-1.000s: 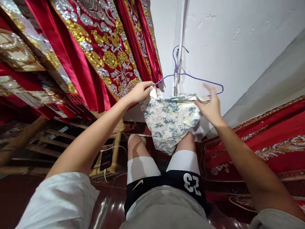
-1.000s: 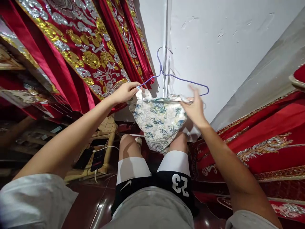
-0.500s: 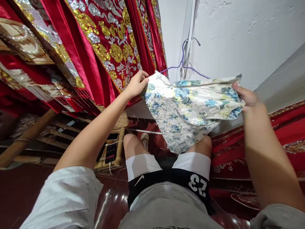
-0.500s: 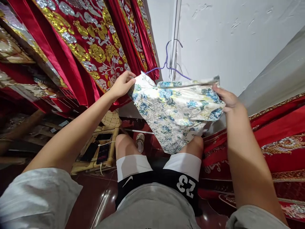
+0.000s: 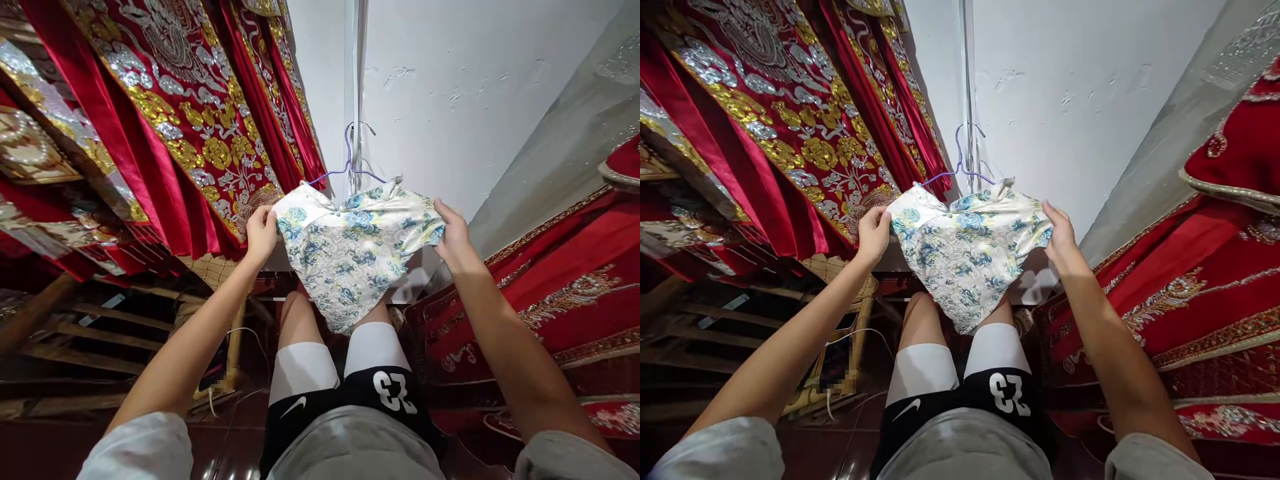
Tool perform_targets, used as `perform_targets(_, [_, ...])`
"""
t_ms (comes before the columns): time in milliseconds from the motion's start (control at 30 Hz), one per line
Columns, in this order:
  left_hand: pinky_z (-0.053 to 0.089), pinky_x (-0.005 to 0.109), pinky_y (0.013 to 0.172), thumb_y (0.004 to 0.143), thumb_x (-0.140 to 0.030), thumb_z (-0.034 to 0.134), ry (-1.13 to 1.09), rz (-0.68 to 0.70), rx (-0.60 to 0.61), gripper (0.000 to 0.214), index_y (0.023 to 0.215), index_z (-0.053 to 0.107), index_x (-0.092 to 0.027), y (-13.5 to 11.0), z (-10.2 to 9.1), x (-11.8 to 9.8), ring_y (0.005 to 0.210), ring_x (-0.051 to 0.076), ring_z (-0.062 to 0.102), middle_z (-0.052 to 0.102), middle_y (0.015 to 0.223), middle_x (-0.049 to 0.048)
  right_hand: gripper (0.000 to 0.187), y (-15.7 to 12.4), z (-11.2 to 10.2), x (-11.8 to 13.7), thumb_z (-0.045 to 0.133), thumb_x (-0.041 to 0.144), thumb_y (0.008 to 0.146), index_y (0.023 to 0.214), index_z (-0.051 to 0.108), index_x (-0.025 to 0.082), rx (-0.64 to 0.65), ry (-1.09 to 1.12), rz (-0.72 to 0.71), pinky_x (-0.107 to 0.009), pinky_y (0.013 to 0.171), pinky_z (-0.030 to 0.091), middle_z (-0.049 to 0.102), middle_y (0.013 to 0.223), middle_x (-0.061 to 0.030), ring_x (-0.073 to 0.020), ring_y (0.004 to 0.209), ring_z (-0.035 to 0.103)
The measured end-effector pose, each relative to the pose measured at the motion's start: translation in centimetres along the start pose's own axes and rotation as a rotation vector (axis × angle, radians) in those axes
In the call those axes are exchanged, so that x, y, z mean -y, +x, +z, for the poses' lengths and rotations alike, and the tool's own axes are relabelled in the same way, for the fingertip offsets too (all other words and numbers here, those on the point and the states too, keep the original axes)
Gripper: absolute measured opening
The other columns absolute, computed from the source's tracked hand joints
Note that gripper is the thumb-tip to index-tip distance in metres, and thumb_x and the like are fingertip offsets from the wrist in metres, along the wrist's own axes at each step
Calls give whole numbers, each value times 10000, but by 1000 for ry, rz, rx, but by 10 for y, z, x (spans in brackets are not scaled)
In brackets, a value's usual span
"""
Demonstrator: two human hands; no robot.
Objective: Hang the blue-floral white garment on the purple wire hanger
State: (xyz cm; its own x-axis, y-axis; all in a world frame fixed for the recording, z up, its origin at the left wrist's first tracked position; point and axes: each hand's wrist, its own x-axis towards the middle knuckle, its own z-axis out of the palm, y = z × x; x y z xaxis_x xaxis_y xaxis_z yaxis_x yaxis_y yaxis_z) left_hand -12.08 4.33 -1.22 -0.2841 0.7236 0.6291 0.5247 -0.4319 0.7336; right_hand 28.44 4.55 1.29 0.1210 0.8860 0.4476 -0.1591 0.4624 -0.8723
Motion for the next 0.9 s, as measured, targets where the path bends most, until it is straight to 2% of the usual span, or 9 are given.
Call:
perform_targets(167, [473,353,960,964,-387,507,40,112,55,286,1082,653,-172,15,7,-43,1058,231,629,700,1122,92,593,42,22,20,579,746,870,1025,741,197,13,-16,-85,-483,929,575,766,1038,-135,-337,1163,682])
perform_targets(267, [461,343,939,974,-422,518,37,173,150,296,1119,618,-184,20,19,-56,1028,219,614,682,1100,87,636,22,50,39,499,757,916,1128,731,204,146,-78,-115,-485,961,567,754,1100,-135,-321,1196,667])
perform_targets(367, [447,304,776,971,-463,519,-29,136,158,284,898,581,-195,9,34,-51,788,179,555,611,829,33,640,-36,63,59,456,750,941,1222,705,232,416,-139,-87,-465,1001,561,735,1183,-109,-289,1194,666])
perform_targets(467, [386,285,644,969,-557,490,-197,49,126,441,688,425,-223,-15,47,-47,632,151,421,436,658,-13,638,-85,58,72,391,723,981,1257,699,238,933,-149,-75,-446,1050,528,709,1260,-103,-263,1209,655])
perform_targets(533, [396,290,653,961,-589,491,-331,30,143,481,660,393,-227,-31,55,-55,633,153,411,403,654,-14,604,-97,53,68,391,676,1004,1308,670,235,1071,-205,-116,-455,1089,494,671,1331,-112,-264,1263,620])
perform_targets(600, [435,302,725,963,-546,500,-467,41,239,436,679,439,-221,-45,62,-74,690,167,472,450,687,1,586,-96,52,48,549,590,969,1445,556,248,919,-391,-191,-481,1147,441,577,1462,-122,-285,1371,533])
perform_targets(733, [476,354,865,919,-359,535,-636,46,652,188,809,547,-208,-65,70,-127,839,211,590,598,803,35,1035,-81,60,-18,814,391,737,1609,288,204,538,-822,-362,-600,1261,230,345,1638,-173,-376,1532,292])
perform_targets(833, [466,390,960,894,-265,533,-602,89,879,100,870,598,-193,-72,70,-155,995,250,626,680,957,73,841,-76,58,-51,733,287,759,1533,413,210,329,-850,-470,-579,1179,382,556,1466,-164,-354,1359,527])
perform_targets(900, [453,399,1017,902,-240,541,-611,87,925,99,928,623,-191,-71,66,-160,1109,264,625,702,1077,85,590,-75,50,-54,651,246,807,1392,570,233,208,-772,-519,-459,978,548,704,1194,-113,-287,1065,682])
